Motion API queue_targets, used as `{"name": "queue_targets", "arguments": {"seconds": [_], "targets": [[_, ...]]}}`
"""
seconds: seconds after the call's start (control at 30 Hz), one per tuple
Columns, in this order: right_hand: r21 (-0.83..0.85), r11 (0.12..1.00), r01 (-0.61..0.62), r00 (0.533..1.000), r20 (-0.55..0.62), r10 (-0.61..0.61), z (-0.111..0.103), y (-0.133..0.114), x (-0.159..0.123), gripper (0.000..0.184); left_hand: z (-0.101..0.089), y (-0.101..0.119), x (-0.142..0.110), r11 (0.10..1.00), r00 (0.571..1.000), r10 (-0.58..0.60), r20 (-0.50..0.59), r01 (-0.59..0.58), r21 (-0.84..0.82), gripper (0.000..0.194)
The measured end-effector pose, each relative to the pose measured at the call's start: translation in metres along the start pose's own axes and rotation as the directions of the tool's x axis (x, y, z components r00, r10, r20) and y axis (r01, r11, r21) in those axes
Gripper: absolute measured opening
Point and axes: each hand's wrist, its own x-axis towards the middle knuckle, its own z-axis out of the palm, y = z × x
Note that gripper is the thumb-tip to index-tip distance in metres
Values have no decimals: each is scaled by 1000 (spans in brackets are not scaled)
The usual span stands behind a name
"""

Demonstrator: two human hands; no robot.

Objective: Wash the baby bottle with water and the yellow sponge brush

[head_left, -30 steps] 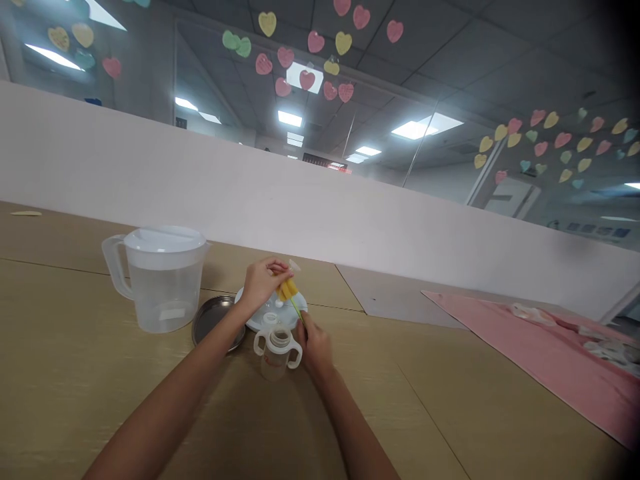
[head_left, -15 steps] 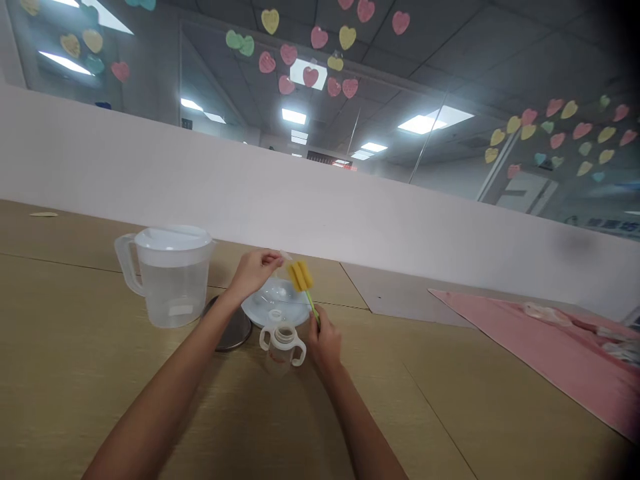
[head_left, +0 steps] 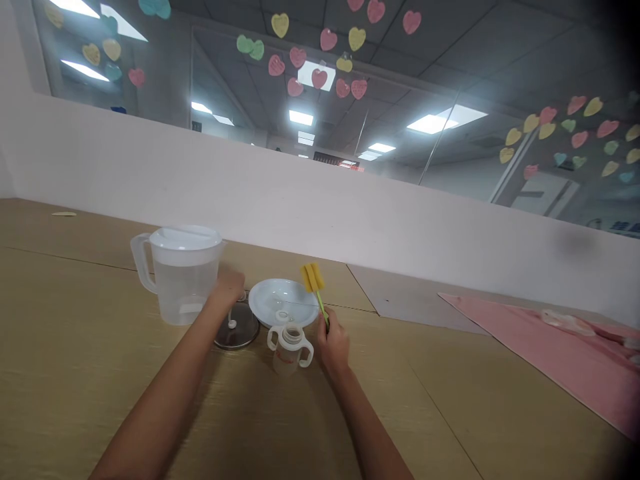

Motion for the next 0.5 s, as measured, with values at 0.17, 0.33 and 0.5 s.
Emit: {"name": "queue_targets", "arguments": {"seconds": [0.17, 0.33, 0.5], "targets": [[-20, 1000, -7, 1000, 16, 7, 2, 1, 0, 48, -2, 4, 4, 1000, 1000, 1, 15, -2, 30, 27], [-33, 999, -25, 999, 29, 26, 5, 1, 0, 47, 1, 39, -2, 980, 980, 196, 41, -194, -56, 30], [-13, 999, -35, 999, 40, 35, 6, 2, -1, 47, 33, 71, -7, 972, 972, 230, 47, -226, -70, 35]]}}
